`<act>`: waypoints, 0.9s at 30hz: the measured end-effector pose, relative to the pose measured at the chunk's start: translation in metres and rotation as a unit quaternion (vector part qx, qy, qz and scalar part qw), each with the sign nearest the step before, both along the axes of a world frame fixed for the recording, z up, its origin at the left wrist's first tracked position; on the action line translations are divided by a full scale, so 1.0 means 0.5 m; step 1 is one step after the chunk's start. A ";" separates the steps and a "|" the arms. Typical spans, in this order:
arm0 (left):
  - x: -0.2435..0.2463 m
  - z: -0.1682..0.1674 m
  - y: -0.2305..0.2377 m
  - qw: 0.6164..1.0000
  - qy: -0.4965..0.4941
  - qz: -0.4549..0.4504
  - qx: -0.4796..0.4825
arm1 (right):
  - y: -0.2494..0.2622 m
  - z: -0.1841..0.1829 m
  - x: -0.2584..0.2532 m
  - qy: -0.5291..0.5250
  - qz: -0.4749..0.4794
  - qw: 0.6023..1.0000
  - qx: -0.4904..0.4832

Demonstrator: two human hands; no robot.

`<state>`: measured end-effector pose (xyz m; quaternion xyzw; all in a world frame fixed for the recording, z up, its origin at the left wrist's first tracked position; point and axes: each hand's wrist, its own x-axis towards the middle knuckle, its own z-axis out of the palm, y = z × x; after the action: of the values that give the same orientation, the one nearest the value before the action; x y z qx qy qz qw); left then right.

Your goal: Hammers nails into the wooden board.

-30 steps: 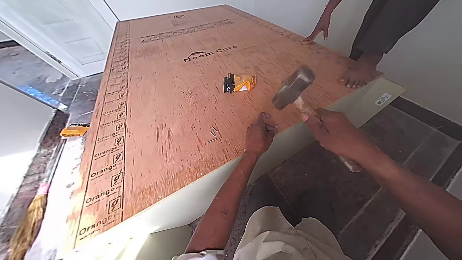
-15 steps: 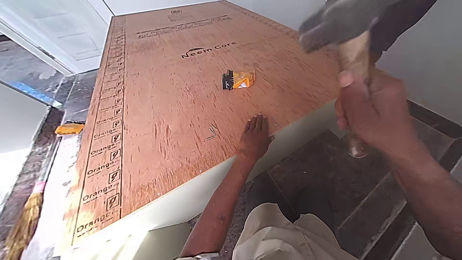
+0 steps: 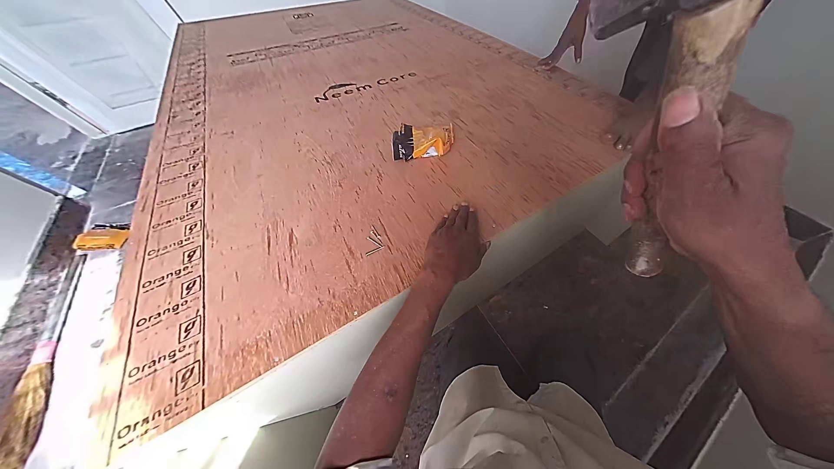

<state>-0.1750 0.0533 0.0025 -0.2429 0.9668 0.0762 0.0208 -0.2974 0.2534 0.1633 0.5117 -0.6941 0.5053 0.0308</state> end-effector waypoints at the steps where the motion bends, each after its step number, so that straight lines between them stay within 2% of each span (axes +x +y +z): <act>1: 0.000 0.001 -0.004 1.000 0.001 -0.004 -0.005 | -0.001 -0.018 -0.003 0.011 -0.011 0.999 0.031; 3: 0.006 -0.017 -0.012 0.999 0.045 -0.021 -0.021 | -0.006 -0.084 -0.013 0.041 -0.038 0.977 0.205; 5: 0.010 -0.036 -0.014 0.996 0.075 -0.028 -0.026 | -0.034 -0.150 -0.016 -0.005 -0.029 0.901 0.433; 6: 0.013 -0.042 -0.011 0.996 0.076 -0.031 -0.020 | -0.042 -0.178 -0.018 -0.051 -0.021 0.877 0.477; 7: 0.010 -0.041 -0.013 0.996 0.079 -0.031 -0.016 | -0.044 -0.183 -0.022 -0.094 -0.021 0.872 0.480; 9: 0.008 -0.039 -0.016 0.997 0.079 -0.023 -0.008 | -0.029 -0.156 -0.022 -0.121 -0.020 0.895 0.429; 13: 0.010 -0.039 -0.011 0.997 0.067 -0.020 -0.009 | 0.035 -0.049 -0.001 -0.029 -0.006 0.989 0.142; 15: 0.009 -0.042 -0.012 0.997 0.073 -0.023 -0.013 | 0.033 -0.003 0.000 -0.001 0.000 1.000 0.008; 16: 0.010 -0.043 -0.012 0.997 0.073 -0.024 -0.015 | 0.026 -0.001 0.000 0.005 -0.004 1.000 -0.025; 17: 0.011 -0.041 -0.013 0.997 0.070 -0.023 -0.016 | 0.016 -0.015 0.001 0.011 -0.013 1.000 -0.023; 18: 0.011 -0.040 -0.013 0.997 0.067 -0.022 -0.014 | 0.008 -0.045 0.001 0.017 -0.027 0.999 0.024; 19: 0.009 -0.037 -0.014 0.997 0.067 -0.021 -0.012 | 0.000 -0.090 -0.003 0.025 -0.042 0.992 0.116; 20: 0.010 -0.037 -0.015 0.998 0.066 -0.022 -0.008 | -0.011 -0.135 -0.005 0.010 -0.044 0.968 0.248; 21: 0.009 -0.037 -0.014 0.998 0.066 -0.023 -0.006 | -0.030 -0.171 -0.009 -0.028 -0.031 0.924 0.379; 22: 0.011 -0.040 -0.009 0.998 0.063 -0.026 -0.004 | -0.043 -0.198 -0.013 -0.061 -0.025 0.887 0.457; 23: 0.009 -0.038 -0.009 0.998 0.057 -0.028 -0.004 | -0.047 -0.204 -0.019 -0.083 -0.027 0.874 0.478; 24: 0.003 -0.028 -0.017 0.998 0.056 -0.020 -0.006 | -0.052 -0.187 -0.028 -0.084 -0.027 0.882 0.463; 25: 0.008 -0.031 -0.012 0.999 0.049 -0.018 -0.001 | -0.035 -0.174 -0.023 -0.085 -0.027 0.898 0.430; 27: 0.009 -0.033 -0.014 0.998 0.051 -0.019 -0.010 | 0.000 -0.125 -0.015 -0.058 -0.024 0.952 0.301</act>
<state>-0.1703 0.0464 -0.0138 -0.2203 0.9718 0.0786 -0.0292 -0.3049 0.2534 0.1010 0.4505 -0.8265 0.3011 -0.1525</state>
